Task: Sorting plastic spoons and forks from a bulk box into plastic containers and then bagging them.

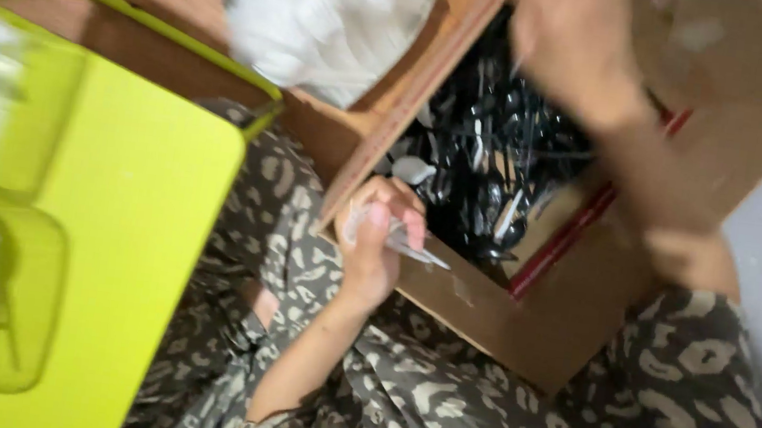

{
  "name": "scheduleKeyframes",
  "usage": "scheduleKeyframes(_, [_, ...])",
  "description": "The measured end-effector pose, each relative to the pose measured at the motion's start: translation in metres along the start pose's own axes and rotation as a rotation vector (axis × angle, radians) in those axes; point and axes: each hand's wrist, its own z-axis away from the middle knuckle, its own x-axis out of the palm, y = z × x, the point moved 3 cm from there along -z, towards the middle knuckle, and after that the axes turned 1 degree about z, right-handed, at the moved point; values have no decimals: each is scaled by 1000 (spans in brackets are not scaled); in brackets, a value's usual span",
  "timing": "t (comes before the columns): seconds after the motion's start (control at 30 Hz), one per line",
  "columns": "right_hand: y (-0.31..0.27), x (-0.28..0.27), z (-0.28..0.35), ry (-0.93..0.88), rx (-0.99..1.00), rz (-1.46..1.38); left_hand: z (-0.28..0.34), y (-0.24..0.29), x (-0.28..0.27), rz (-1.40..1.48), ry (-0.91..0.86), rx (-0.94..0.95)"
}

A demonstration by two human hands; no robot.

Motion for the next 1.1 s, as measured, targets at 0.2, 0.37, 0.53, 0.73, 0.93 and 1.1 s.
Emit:
scheduleKeyframes(0.2, [-141,-61,-63,-82,62,-872,-12,64,-7,148,-151,376])
scheduleKeyframes(0.37, [-226,-101,-125,-74,-315,-1273,-6,161,-30,22,-282,627])
scheduleKeyframes(0.53, [-270,7,-127,-84,-637,-1228,-4,247,-45,-467,-113,757])
scheduleKeyframes(0.73, [-312,-17,-286,260,-128,-1565,-4,294,-87,-974,213,744])
scheduleKeyframes(0.93, [-369,57,-378,12,197,-1250,24,279,-146,-1403,527,700])
scheduleKeyframes(1.1, [-421,15,-359,26,169,-1077,47,253,-178,-1292,565,783])
